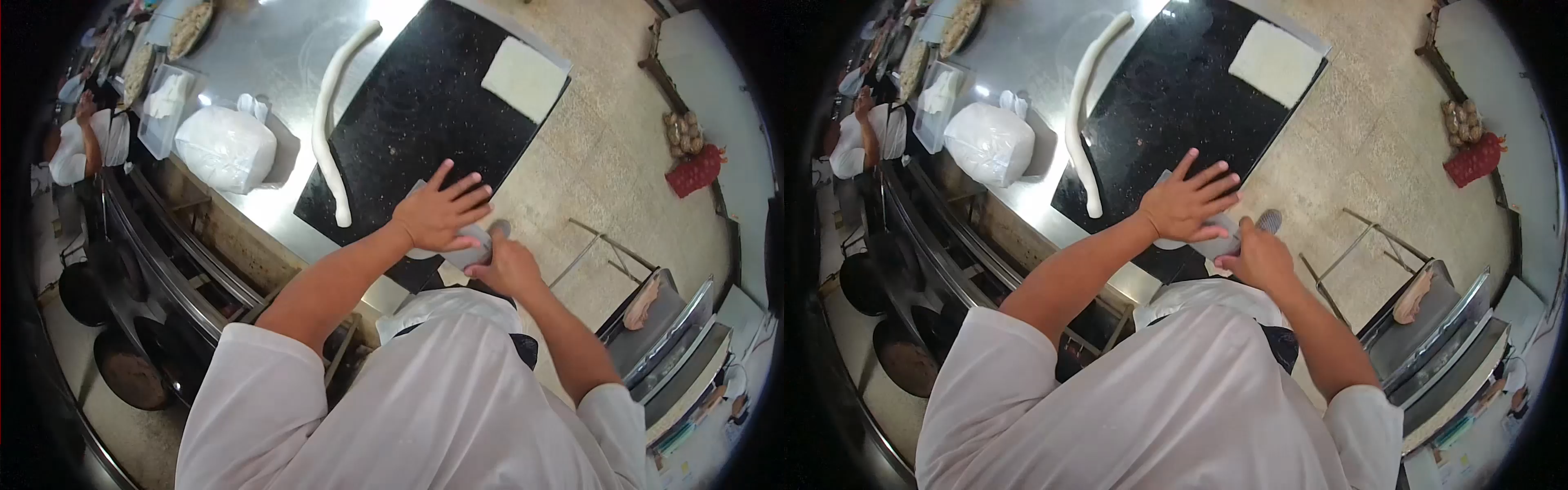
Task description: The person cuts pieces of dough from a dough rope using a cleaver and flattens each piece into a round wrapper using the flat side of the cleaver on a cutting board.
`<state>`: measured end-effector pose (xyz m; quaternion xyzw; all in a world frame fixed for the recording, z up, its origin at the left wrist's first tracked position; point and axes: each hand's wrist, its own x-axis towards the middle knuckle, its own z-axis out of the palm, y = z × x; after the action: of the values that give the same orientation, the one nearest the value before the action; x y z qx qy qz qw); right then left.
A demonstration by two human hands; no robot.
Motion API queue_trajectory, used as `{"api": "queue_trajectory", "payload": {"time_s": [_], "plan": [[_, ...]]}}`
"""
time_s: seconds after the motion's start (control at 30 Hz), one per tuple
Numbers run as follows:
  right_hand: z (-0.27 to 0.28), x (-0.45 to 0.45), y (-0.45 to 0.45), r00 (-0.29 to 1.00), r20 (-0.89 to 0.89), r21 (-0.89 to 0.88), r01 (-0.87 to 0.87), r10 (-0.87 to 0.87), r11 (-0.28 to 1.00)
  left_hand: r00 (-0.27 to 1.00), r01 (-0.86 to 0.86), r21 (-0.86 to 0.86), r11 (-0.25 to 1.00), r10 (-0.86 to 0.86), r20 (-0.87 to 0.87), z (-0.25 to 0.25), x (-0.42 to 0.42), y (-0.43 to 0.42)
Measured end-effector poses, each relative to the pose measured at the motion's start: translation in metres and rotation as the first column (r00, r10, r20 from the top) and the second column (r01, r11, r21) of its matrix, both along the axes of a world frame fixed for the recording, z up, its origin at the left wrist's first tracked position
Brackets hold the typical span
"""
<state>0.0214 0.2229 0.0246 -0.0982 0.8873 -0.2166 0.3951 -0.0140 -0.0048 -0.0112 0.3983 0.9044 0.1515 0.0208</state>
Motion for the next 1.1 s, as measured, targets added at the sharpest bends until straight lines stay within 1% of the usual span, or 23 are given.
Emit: {"api": "queue_trajectory", "payload": {"time_s": [0.03,0.07,0.13,0.17,0.23,0.27,0.3,0.37,0.4,0.47,0.5,0.57,0.63,0.7,0.73,0.77,0.8,0.83,0.87,0.9,0.97,1.03,1.1], "plan": [[-0.001,-0.02,-0.003,0.995,-0.057,-0.015,-0.086,0.085,0.996,1.0,0.0,-0.011,1.0,0.0,-0.029,-0.002,-0.012,-0.005],[-0.002,-0.037,-0.01,0.993,-0.082,-0.026,-0.089,0.087,0.996,0.998,-0.031,-0.009,0.999,0.03,-0.046,-0.005,-0.021,-0.011],[-0.001,-0.052,-0.019,0.995,-0.007,-0.043,-0.101,0.101,0.994,0.997,-0.073,0.015,0.997,0.073,-0.033,-0.004,-0.038,-0.021],[0.001,-0.045,-0.019,0.994,-0.012,-0.045,-0.108,0.107,0.993,0.996,-0.079,0.013,0.997,0.08,-0.039,-0.004,-0.034,-0.02],[-0.001,-0.017,-0.015,0.998,-0.056,-0.088,-0.043,0.038,0.995,0.991,-0.129,0.088,0.988,0.131,-0.016,-0.007,-0.02,-0.017],[-0.01,0.004,-0.005,0.999,-0.015,-0.12,-0.034,0.032,0.992,0.995,-0.098,0.056,0.994,0.098,0.008,-0.008,0.002,-0.012],[-0.032,0.048,0.016,0.998,-0.044,-0.301,0.028,-0.043,0.953,0.987,-0.029,0.091,0.995,0.014,0.162,-0.004,0.04,-0.003],[-0.018,0.047,0.012,0.996,0.043,-0.114,0.077,-0.073,0.99,0.991,0.02,0.117,0.993,-0.035,0.133,-0.01,0.035,0.01],[-0.011,0.037,0.009,0.995,0.062,-0.104,0.087,-0.081,0.991,0.987,0.025,0.125,0.992,-0.044,0.152,-0.008,0.027,0.01],[-0.006,0.005,0.002,0.999,0.008,-0.085,0.048,-0.047,0.995,1.0,-0.01,-0.012,1.0,0.01,-0.021,0.0,-0.001,0.005],[-0.01,-0.016,-0.002,0.999,-0.022,-0.098,0.048,-0.05,0.994,0.999,-0.008,-0.023,1.0,0.007,-0.052,-0.003,-0.016,0.001],[-0.013,-0.04,-0.011,0.985,-0.139,-0.047,-0.11,0.102,0.993,0.992,-0.11,0.026,0.994,0.111,-0.058,-0.006,-0.033,-0.013],[-0.007,-0.046,-0.021,0.983,-0.167,-0.062,-0.084,0.073,0.995,0.992,-0.118,-0.003,0.993,0.117,-0.056,0.0,-0.045,-0.018],[-0.013,-0.031,-0.015,0.984,-0.166,-0.062,-0.071,0.06,0.996,0.99,-0.128,0.059,0.99,0.131,-0.049,-0.001,-0.04,-0.016],[-0.029,-0.005,-0.002,0.996,-0.076,-0.131,-0.06,0.05,0.99,0.994,-0.106,0.094,0.99,0.108,-0.014,-0.008,-0.022,-0.012],[-0.036,0.015,0.008,0.999,0.016,-0.199,-0.041,0.045,0.979,0.992,-0.125,0.094,0.988,0.126,-0.005,-0.006,0.001,-0.005],[-0.032,0.032,0.013,0.998,0.023,-0.2,-0.053,0.059,0.978,0.995,-0.068,0.076,0.995,0.063,0.071,-0.002,0.024,0.002],[-0.028,0.047,0.017,1.0,0.01,-0.188,0.001,0.001,0.982,0.99,-0.004,0.064,0.998,-0.005,0.141,-0.002,0.033,0.008],[-0.028,0.054,0.019,0.997,0.004,-0.171,0.071,-0.071,0.983,0.995,0.021,0.084,0.996,-0.029,0.093,-0.007,0.031,0.017],[-0.026,0.046,0.02,0.997,0.026,-0.156,0.08,-0.077,0.985,0.993,0.025,0.098,0.995,-0.036,0.115,-0.01,0.023,0.02],[-0.012,0.014,0.015,0.999,-0.015,-0.04,0.049,-0.05,0.998,1.0,-0.022,0.022,1.0,0.022,-0.021,-0.005,-0.001,0.021],[-0.002,-0.025,0.008,0.996,-0.069,-0.073,0.045,-0.05,0.996,0.997,-0.052,-0.007,0.999,0.052,-0.048,0.001,-0.025,0.016],[0.0,-0.048,-0.001,0.996,-0.081,-0.075,-0.054,0.048,0.996,0.989,-0.122,-0.001,0.992,0.122,-0.082,-0.005,-0.044,0.003]]}}
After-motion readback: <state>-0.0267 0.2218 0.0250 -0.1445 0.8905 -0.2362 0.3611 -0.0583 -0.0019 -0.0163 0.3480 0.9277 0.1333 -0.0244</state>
